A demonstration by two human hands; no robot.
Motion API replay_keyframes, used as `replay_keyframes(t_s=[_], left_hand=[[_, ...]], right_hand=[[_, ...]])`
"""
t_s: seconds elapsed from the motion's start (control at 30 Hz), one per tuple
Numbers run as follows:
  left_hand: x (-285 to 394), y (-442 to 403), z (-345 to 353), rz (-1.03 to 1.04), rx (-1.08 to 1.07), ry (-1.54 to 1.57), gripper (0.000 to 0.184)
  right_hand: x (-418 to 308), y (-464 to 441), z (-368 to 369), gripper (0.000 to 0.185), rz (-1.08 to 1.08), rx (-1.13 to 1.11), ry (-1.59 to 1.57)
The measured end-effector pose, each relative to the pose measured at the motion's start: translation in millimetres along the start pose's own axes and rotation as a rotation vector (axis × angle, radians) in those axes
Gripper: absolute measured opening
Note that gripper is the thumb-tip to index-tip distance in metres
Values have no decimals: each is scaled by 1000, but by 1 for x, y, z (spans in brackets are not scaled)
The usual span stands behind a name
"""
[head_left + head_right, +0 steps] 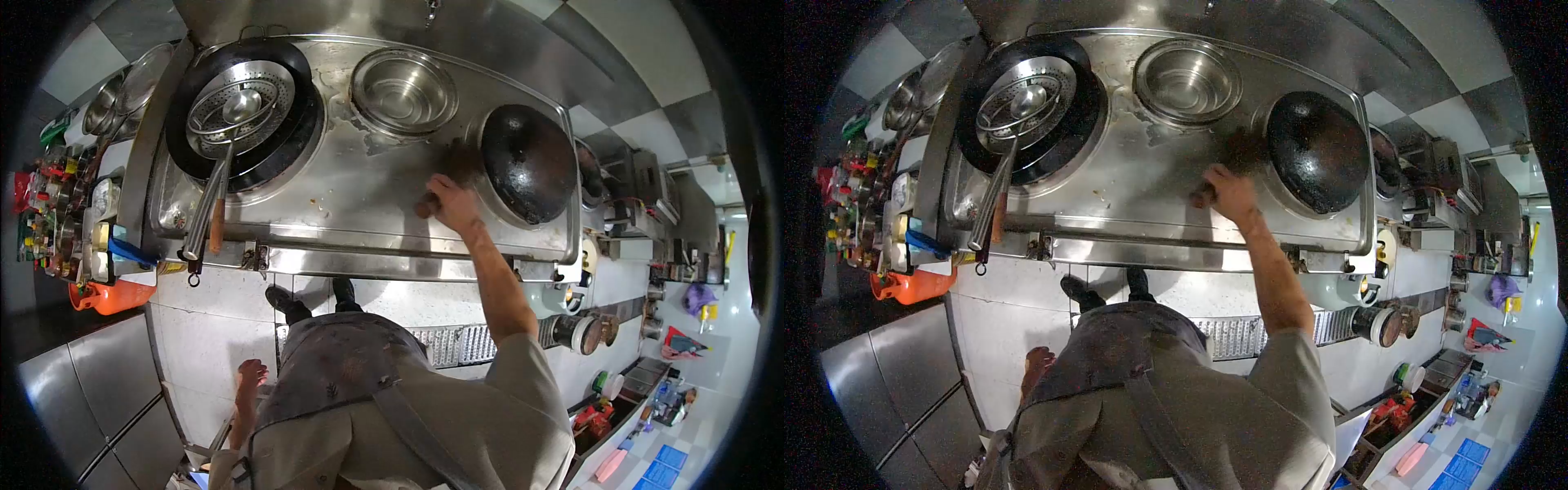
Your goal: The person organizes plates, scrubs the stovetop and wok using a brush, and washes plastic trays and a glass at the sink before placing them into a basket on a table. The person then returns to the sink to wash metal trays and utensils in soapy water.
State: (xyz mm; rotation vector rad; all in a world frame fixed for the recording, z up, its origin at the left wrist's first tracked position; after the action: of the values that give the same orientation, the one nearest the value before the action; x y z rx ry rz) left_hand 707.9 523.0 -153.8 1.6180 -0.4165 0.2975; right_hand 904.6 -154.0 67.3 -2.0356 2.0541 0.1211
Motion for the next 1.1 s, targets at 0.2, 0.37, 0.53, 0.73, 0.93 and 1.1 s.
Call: replay_keyframes(t_s=[0.2, 0.37, 0.53, 0.73, 0.93, 1.1], left_hand=[[-11, 8, -6, 50, 16, -96, 30], [-2, -3, -4, 48, 36, 72, 31], [4, -3, 13, 63, 73, 63, 31], [12, 14, 22, -26, 107, 69, 30], [4, 33, 2, 145, 150, 129, 38], [-66, 22, -7, 50, 109, 306, 36]], right_hand=[[-138, -2, 50, 32, -380, -307, -217], [-149, 41, -30, 60, -383, -181, -196], [-56, 59, -33, 32, 22, -3, -134], [-203, 35, 14, 34, -312, -61, -170], [-212, -13, -39, 36, -239, -12, -554], [-147, -1, -13, 35, -87, -217, -108]])
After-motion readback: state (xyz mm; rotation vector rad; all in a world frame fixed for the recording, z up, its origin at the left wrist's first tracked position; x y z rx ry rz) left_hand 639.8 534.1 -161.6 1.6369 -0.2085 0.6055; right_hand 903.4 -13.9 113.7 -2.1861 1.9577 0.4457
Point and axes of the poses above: each hand's wrist, its own y-axis away from the middle knuckle, its own z-axis out of the palm, x = y × z, the point moved 6 cm from there along -y, towards the middle knuckle
